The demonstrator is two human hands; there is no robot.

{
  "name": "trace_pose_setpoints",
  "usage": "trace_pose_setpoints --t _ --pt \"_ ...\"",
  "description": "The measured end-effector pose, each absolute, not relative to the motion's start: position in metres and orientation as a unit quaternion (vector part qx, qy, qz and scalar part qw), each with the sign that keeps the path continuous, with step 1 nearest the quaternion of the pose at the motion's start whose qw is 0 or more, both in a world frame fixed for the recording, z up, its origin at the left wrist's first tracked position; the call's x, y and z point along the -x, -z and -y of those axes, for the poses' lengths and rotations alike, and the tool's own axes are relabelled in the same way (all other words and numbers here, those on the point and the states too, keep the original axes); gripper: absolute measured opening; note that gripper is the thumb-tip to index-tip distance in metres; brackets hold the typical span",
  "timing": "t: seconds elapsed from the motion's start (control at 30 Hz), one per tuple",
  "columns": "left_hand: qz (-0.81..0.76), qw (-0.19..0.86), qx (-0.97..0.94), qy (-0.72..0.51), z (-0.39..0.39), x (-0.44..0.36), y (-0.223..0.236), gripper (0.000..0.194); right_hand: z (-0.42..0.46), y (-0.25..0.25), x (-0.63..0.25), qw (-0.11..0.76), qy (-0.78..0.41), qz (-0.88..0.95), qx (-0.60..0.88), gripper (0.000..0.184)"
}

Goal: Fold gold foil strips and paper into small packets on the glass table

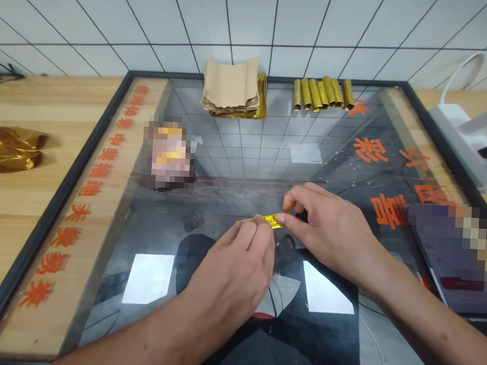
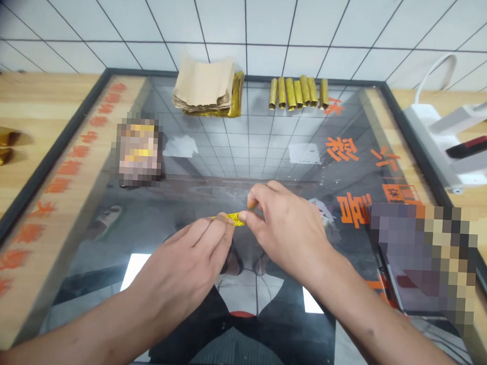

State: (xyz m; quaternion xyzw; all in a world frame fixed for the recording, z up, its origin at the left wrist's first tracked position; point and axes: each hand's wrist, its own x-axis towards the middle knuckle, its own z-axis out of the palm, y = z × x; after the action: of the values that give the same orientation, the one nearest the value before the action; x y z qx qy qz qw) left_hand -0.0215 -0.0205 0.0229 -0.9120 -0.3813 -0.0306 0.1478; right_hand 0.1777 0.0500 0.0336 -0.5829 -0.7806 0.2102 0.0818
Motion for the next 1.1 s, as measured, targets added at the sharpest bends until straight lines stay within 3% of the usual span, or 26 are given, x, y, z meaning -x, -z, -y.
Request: trace_pose_setpoints --t 0.17,0.67,0.8,1.1 --pt "0.38 0.154 0.912 -0.028 0.022 0.02 -0.02 0.056 -0.052 -0.032 -0.181 0.093 -0.211 0.792 0.565 0.008" --pt "0.425 0.063 0.902 -0.025 0.014 0.019 -0.027 0.039 -0.06 -0.029 -0.192 0.147 -0.264 0.793 0.529 0.016" --pt "0.434 0.06 0.898 -0.027 0.018 0.017 -0.025 0.04 -0.056 -0.025 -0.185 0.131 -0.202 0.783 0.573 0.024" --pt "0.396 0.072 0.914 -0.053 0.019 0.019 -0.016 0.05 -0.058 -0.024 -0.186 0.136 -0.205 0.796 0.553 0.013"
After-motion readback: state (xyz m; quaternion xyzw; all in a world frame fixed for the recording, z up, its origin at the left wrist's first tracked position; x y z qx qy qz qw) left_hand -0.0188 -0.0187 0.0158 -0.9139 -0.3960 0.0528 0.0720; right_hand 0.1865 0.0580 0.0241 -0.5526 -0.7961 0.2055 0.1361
